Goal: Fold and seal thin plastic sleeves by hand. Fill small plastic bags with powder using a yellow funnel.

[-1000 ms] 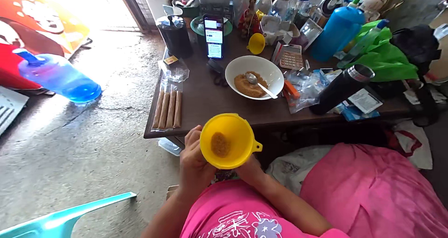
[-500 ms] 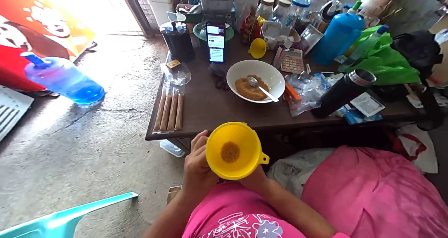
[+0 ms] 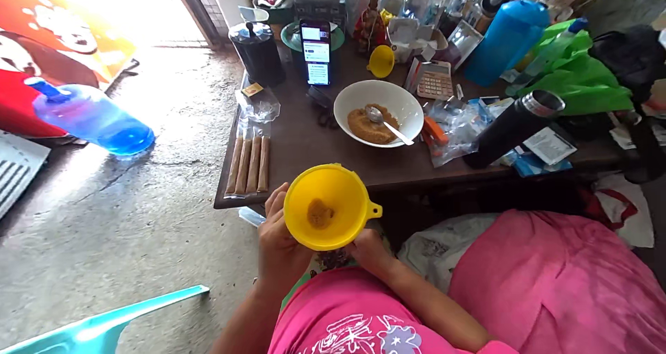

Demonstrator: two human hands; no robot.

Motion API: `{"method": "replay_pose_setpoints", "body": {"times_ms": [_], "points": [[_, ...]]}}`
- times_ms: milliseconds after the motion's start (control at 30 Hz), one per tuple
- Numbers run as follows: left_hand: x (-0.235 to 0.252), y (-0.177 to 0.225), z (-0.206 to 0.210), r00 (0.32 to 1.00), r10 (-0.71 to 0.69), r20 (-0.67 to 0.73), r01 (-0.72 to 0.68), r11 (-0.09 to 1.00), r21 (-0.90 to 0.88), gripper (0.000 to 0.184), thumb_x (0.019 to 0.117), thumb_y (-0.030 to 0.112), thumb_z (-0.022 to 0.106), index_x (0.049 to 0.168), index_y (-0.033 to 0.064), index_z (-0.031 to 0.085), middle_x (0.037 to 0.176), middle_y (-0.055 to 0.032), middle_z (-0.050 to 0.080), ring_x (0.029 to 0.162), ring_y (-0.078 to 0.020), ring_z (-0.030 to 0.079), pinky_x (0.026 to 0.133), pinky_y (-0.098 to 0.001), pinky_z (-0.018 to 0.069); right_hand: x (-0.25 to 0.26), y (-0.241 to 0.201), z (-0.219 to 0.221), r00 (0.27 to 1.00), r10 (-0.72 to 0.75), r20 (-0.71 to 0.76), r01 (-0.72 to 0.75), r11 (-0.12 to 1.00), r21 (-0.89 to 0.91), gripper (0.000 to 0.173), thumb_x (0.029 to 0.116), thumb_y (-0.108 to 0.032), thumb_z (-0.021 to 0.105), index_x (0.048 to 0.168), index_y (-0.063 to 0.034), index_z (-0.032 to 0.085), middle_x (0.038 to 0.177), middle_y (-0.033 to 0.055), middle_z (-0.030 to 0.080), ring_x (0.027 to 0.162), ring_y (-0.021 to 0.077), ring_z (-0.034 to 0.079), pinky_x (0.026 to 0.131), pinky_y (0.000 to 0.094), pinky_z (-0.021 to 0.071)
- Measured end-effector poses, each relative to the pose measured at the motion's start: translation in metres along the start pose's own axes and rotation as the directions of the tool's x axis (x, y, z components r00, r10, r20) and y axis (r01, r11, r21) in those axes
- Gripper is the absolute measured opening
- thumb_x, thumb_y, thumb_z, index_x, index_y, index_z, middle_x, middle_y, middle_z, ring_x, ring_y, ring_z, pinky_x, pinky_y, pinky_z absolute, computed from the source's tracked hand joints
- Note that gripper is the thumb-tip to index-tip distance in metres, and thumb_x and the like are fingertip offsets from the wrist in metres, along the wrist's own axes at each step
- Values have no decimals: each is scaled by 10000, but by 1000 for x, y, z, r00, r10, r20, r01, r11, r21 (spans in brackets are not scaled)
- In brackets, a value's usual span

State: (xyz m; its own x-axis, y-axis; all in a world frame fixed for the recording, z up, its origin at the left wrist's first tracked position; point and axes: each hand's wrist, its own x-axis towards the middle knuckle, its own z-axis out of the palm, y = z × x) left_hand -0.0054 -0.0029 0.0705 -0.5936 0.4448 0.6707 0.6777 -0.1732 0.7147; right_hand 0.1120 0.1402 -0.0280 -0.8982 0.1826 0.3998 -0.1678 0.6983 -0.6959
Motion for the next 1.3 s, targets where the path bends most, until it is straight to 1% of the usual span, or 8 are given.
{"method": "replay_pose_setpoints", "body": {"times_ms": [100,267,467,833,1000,1100,1167,1300], "points": [[0,-2,2,999,-35,-28,34,997,-64,165,914,288,766,1071,264,726,1052,153,740,1047,5,679,965,-239,565,4,7,-2,1000,-27,-11,26,999,-43,223,1016,-187,602,964,-36,757,846,96,737,736,202,725,650,378,600],[3,-4,2,997,-64,-40,57,987,-149,204,921,259,764,1114,240,702,1046,122,752,1001,-41,712,913,-258,597,3,17,3,967,209,146,-240,940,242,253,1012,-219,631,1064,8,728,1122,177,675,816,201,658,722,364,567],[7,-2,-3,993,-92,-73,78,980,-183,242,915,245,772,1141,285,694,1081,127,751,1004,-68,723,909,-279,608,1,7,3,947,281,156,-322,838,440,218,1002,-79,605,1123,90,670,979,160,715,839,128,704,790,260,590],[4,5,-8,992,-75,-100,57,984,-170,314,898,242,787,1173,337,667,1100,165,742,1023,-46,715,909,-262,607,-5,10,10,987,155,40,-160,946,283,166,959,-75,666,1017,47,761,957,182,710,850,179,698,809,260,580],[-4,5,-6,997,-31,-65,23,992,-122,225,903,274,785,1113,257,704,1062,121,751,1014,-48,713,899,-267,607,-9,16,11,999,15,35,-21,983,183,159,969,-93,657,962,34,752,894,165,702,803,192,695,782,266,583],[-2,10,-5,998,66,19,-66,998,19,139,960,329,710,1082,264,700,1122,187,710,1155,37,616,1136,-289,435,-9,7,5,998,6,58,-14,989,147,128,922,-41,674,927,64,746,886,200,710,812,259,713,786,346,594],[-3,6,-3,993,120,24,-120,993,4,103,978,289,687,1053,225,716,1090,121,745,1134,-24,659,1162,-376,421,-4,-10,-8,994,28,105,-41,991,126,150,937,-66,657,919,51,749,872,199,702,811,266,706,788,341,588],[2,19,1,983,163,88,-167,985,40,89,1001,234,641,976,154,673,958,87,711,1034,3,632,1194,-360,318,15,-30,-38,851,341,399,-407,909,92,300,1047,-109,529,1135,109,715,1140,280,687,1073,331,681,987,374,514]]}}
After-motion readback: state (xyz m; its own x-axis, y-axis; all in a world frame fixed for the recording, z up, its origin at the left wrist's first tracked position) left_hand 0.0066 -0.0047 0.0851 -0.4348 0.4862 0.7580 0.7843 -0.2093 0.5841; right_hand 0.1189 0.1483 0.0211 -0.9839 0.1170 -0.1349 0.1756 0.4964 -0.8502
